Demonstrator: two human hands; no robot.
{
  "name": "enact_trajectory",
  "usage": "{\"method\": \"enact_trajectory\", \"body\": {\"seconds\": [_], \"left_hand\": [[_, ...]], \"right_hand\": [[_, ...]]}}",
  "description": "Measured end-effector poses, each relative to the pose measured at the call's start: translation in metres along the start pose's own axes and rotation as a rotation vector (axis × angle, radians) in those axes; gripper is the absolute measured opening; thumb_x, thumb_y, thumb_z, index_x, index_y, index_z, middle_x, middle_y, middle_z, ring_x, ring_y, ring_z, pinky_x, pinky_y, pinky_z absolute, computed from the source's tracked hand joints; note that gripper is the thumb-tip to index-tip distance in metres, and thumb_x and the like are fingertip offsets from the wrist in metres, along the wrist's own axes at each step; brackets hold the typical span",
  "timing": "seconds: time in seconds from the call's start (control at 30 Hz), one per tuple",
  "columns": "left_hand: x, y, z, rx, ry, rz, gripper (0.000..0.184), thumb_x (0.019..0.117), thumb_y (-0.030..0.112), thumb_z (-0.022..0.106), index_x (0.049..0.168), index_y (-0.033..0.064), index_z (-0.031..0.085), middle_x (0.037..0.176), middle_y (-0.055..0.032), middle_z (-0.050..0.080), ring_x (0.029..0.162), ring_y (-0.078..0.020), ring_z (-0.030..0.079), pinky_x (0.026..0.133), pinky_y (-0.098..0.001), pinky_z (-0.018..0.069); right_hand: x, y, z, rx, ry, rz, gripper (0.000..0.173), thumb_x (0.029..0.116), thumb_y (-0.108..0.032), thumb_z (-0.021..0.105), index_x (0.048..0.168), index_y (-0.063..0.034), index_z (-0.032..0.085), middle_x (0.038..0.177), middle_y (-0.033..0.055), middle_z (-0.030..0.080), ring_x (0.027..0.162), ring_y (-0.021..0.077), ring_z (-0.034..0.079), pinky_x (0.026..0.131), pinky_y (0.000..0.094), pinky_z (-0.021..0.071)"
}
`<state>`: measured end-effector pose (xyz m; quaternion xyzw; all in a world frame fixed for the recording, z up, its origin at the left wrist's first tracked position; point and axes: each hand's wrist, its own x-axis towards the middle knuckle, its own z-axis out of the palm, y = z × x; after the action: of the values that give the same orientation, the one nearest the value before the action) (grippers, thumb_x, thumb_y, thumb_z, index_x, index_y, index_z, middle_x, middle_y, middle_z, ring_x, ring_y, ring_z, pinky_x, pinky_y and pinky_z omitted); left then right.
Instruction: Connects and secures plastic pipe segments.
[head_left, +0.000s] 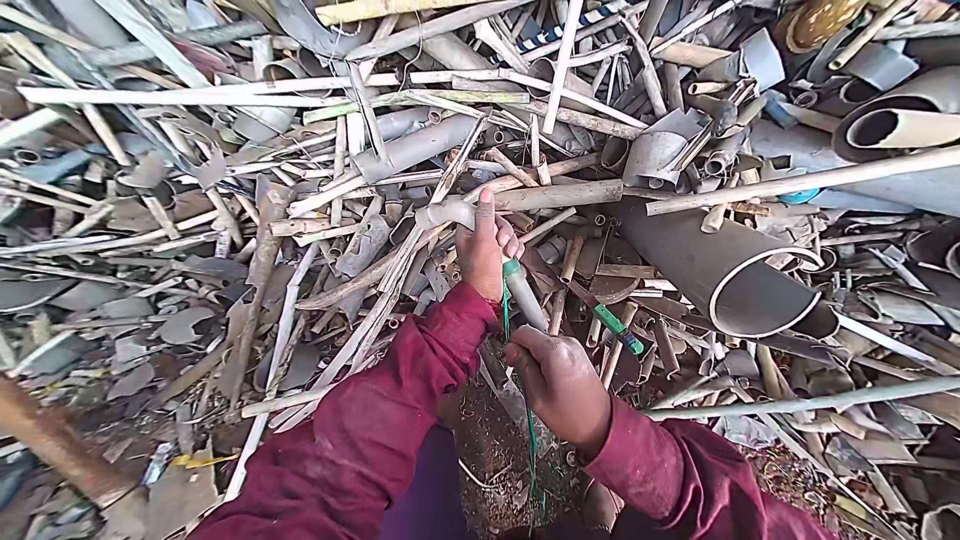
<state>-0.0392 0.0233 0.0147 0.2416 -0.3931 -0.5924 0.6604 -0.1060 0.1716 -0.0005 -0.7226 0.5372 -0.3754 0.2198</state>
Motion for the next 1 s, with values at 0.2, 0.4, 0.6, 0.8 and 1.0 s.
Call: {"method": "enact_trajectory", "body": {"seconds": [0.2,0.4,0.6,0.8,1.0], "left_hand": [[0.006,0.021,-0.002,-0.238,0.272,-0.296,0.050,0.1086,0.056,0.028,0.074,0.0216,0.042,0.055,0.0080,0.042,0.049,-0.0038,0.049,0.055,-0.0189,0.0481],[-0.002,0.045,-0.007,0.054,0.175,-0.612,0.037,0.1087,0.039,0.043,0.077,0.0192,0.044,0.053,0.0072,0.040,0.041,-0.0023,0.043,0.043,-0.0152,0.0433],[0.023,0.026,-0.028,0.311,0.189,0.012,0.021,0.1105,0.030,0.046,0.096,0.0140,0.047,0.058,0.0080,0.046,0.042,-0.0037,0.048,0.046,-0.0194,0.0505],[0.044,0.021,-0.044,0.121,0.357,0.080,0.030,0.1114,0.035,0.041,0.090,0.0155,0.049,0.060,0.0079,0.049,0.054,-0.0051,0.055,0.063,-0.0228,0.0553],[0.009,0.036,-0.013,-0.126,0.223,-0.462,0.046,0.1092,0.051,0.032,0.082,0.0171,0.046,0.062,0.0012,0.054,0.059,-0.0112,0.061,0.063,-0.0262,0.0562]], "right_hand": [[0.011,0.006,0.001,-0.231,-0.428,0.430,0.032,0.1100,-0.013,0.040,0.129,0.0058,0.058,0.120,0.0278,0.066,0.117,0.0400,0.065,0.101,0.0526,0.0484],[0.033,0.066,-0.037,-0.651,-0.150,0.504,0.039,0.1035,-0.001,0.048,0.142,-0.0019,0.053,0.127,0.0278,0.065,0.125,0.0468,0.060,0.098,0.0606,0.0485],[0.009,0.046,-0.060,-0.492,0.334,0.156,0.014,0.1009,-0.003,0.055,0.098,0.0028,0.068,0.079,0.0213,0.068,0.078,0.0411,0.071,0.065,0.0580,0.0548],[-0.023,-0.014,-0.001,-0.001,-0.370,-0.078,0.016,0.0980,-0.002,0.054,0.091,0.0049,0.066,0.073,0.0180,0.065,0.069,0.0338,0.068,0.064,0.0489,0.0537],[0.013,0.060,0.006,-0.384,-0.709,0.490,0.033,0.1053,-0.009,0.048,0.133,0.0049,0.060,0.130,0.0306,0.062,0.122,0.0466,0.060,0.099,0.0627,0.0477]]}}
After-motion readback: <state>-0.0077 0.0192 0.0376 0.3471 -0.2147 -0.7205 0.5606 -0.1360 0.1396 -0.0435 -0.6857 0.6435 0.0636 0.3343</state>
